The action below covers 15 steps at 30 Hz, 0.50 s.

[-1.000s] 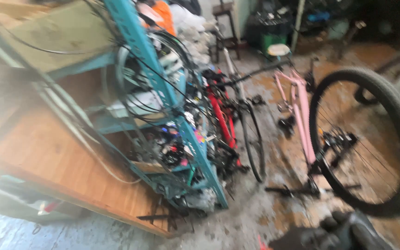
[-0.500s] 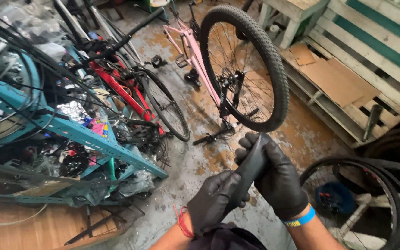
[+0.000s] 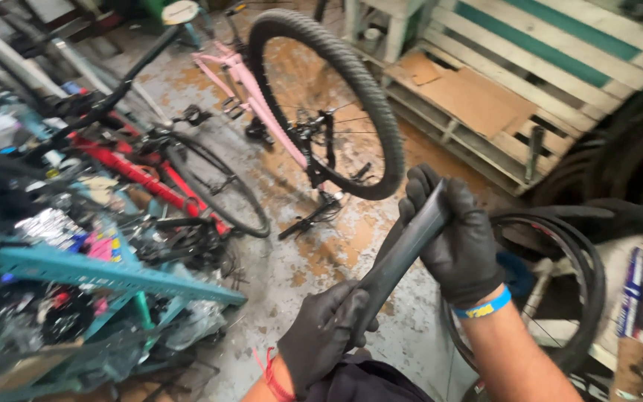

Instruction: Sanding a bicycle inner tube at a workbench to prepare the surface for a patch.

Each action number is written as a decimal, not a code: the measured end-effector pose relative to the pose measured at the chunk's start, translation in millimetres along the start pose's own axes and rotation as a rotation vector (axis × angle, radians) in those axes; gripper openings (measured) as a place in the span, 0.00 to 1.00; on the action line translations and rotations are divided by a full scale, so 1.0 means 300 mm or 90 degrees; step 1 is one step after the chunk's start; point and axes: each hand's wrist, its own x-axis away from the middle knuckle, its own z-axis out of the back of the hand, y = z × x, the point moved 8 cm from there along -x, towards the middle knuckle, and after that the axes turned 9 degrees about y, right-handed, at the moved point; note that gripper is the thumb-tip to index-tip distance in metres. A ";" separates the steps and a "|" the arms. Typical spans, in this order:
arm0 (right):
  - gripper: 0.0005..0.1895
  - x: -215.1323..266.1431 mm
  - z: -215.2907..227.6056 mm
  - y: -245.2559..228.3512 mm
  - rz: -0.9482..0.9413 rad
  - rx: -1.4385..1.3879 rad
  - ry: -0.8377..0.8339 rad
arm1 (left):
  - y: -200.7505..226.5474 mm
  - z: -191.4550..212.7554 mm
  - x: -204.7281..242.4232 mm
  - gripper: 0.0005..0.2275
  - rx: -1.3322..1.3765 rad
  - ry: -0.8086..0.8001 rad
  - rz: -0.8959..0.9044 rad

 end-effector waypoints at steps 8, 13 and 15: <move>0.22 -0.072 0.021 -0.221 0.114 0.083 0.026 | 0.043 -0.070 -0.047 0.21 -0.072 -0.049 -0.024; 0.22 -0.125 0.009 -0.328 0.183 0.065 0.102 | 0.065 -0.123 -0.157 0.21 -0.118 -0.072 -0.045; 0.23 -0.140 -0.027 -0.319 0.165 0.020 0.091 | 0.086 -0.153 -0.222 0.24 -0.124 -0.080 -0.040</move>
